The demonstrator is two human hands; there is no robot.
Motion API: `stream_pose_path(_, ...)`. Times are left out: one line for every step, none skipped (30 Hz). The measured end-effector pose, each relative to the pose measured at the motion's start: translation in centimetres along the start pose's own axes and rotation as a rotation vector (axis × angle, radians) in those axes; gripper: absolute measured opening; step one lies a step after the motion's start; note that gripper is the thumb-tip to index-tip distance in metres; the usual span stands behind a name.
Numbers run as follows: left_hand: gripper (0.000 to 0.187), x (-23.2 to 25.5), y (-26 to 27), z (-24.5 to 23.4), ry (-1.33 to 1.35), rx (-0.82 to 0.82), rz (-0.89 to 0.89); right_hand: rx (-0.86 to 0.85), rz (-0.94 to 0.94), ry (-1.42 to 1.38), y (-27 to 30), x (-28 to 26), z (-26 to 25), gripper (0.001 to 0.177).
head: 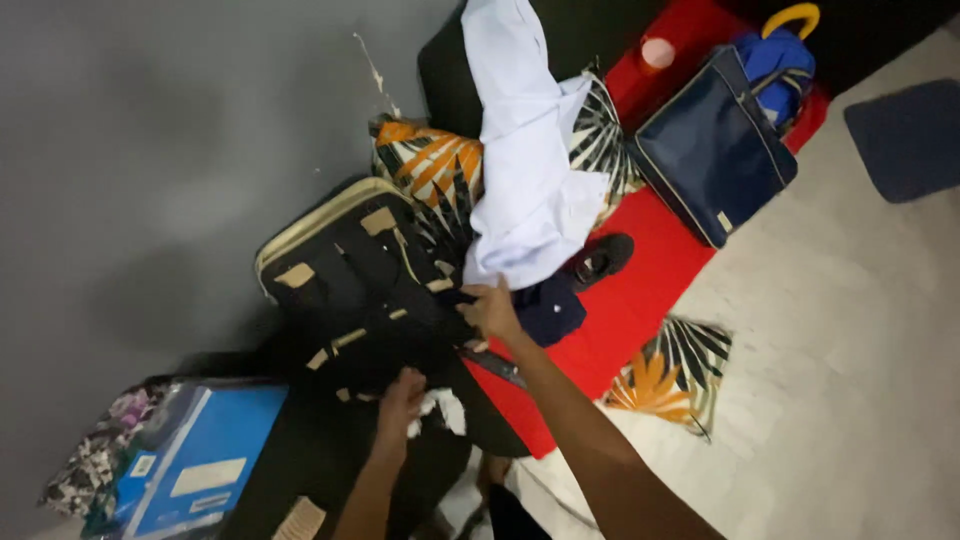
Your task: The recorder is seen picking up clothes and other personal items and packing them into a bag.
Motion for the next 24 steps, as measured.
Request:
stream_pose_path(0.055, -2.1, -1.9, 0.0, 0.001, 0.002, 0.012, -0.002, 0.011, 0.071, -2.0, 2.5, -0.7, 0.045)
stream_pose_path(0.058, -4.4, -3.5, -1.0, 0.017, -0.023, 0.035, -0.012, 0.022, 0.13, -3.9, 4.4, 0.1, 0.048)
stream_pose_path(0.063, -6.6, -5.3, -2.0, 0.033, -0.047, 0.059, -0.021, 0.033, 0.189, -5.8, 6.0, 1.6, 0.051)
stream_pose_path(0.063, -5.5, -3.5, -1.0, 0.038, -0.036, 0.058, -0.036, 0.051, 0.258, -6.3, 14.4, 1.9, 0.054)
stream_pose_path(0.062, -4.3, -1.6, 0.0, 0.056, -0.035, 0.038, -0.051, 0.068, 0.326, -7.1, 21.3, 4.4, 0.058)
stream_pose_path(0.063, -3.0, 0.3, 1.1, 0.071, -0.038, 0.018, -0.062, 0.087, 0.397, -9.4, 26.6, 10.3, 0.062)
stream_pose_path(0.063, -3.3, 0.1, 0.6, 0.075, -0.032, 0.017, -0.068, 0.084, 0.395, -8.3, 24.5, 11.4, 0.062)
stream_pose_path(0.064, -4.0, 0.6, 0.4, 0.158, -0.051, -0.008, -0.106, 0.054, -0.132, -6.4, 22.3, 11.9, 0.055)
stream_pose_path(0.065, -4.7, 1.2, 0.3, 0.242, -0.069, -0.033, -0.135, 0.026, -0.659, -4.5, 20.0, 12.3, 0.048)
stream_pose_path(0.065, -3.2, 1.8, 0.1, 0.25, -0.078, -0.031, -0.135, 0.023, -0.647, 0.4, 13.6, 8.6, 0.048)
stream_pose_path(0.068, -1.8, 2.7, -0.2, 0.317, -0.022, -0.043, -0.459, -0.036, -0.787, 4.4, 5.7, 8.3, 0.036)
stream_pose_path(0.071, -0.4, 3.8, -0.6, 0.383, 0.038, -0.054, -0.794, -0.087, -0.918, 8.0, -4.0, 9.0, 0.031)
stream_pose_path(0.071, 0.1, 4.4, -0.8, 0.391, 0.034, -0.051, -0.799, -0.087, -0.908, 12.8, -7.5, 8.8, 0.031)
stream_pose_path(0.069, 0.2, 5.1, -0.9, 0.422, -0.014, -0.09, -0.876, -0.045, -0.857, 18.1, -11.4, 8.8, 0.029)
stream_pose_path(0.068, 0.3, 5.9, -1.1, 0.452, -0.062, -0.128, -0.953, -0.001, -0.805, 23.8, -15.6, 8.6, 0.028)
stream_pose_path(0.068, 0.6, 6.6, -1.5, 0.466, -0.063, -0.118, -1.034, 0.031, -0.748, 24.0, -15.8, 8.3, 0.029)
stream_pose_path(0.067, 0.9, 7.4, -2.0, 0.498, -0.109, -0.144, -1.113, 0.063, -0.689, 24.4, -16.3, 8.1, 0.031)
stream_pose_path(0.066, 1.0, 8.3, -2.9, 0.535, -0.148, -0.168, -1.2, 0.096, -0.63, 25.1, -16.9, 8.3, 0.035)
stream_pose_path(0.066, 0.8, 9.4, -3.9, 0.554, -0.141, -0.158, -1.22, 0.09, -0.618, 25.1, -17.4, 8.1, 0.035)
stream_pose_path(0.064, 0.3, 10.9, -5.0, 0.596, -0.173, -0.18, -1.053, 0.125, -0.649, 25.4, -18.0, 7.8, 0.036)
stream_pose_path(0.063, -0.3, 12.6, -6.4, 0.638, -0.206, -0.2, -0.885, 0.158, -0.676, 25.8, -18.6, 7.7, 0.038)
stream_pose_path(0.063, -0.8, 14.0, -8.1, 0.663, -0.189, -0.184, -0.917, 0.149, -0.667, 26.2, -19.5, 7.5, 0.038)
stream_pose_path(0.062, -1.4, 15.5, -9.9, 0.706, -0.222, -0.199, -0.752, 0.177, -0.692, 26.6, -20.4, 7.5, 0.041)
stream_pose_path(0.062, -2.1, 17.2, -11.7, 0.75, -0.258, -0.212, -0.584, 0.203, -0.712, 27.0, -21.3, 7.2, 0.044)
Point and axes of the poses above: each hand's wrist, its own y-axis away from the middle knuckle, its own z-axis out of the palm, x = y × z, the point moved 1 cm from there along -y, towards the middle knuckle, and after that the axes turned 1 degree about y, right-handed, at the moved point
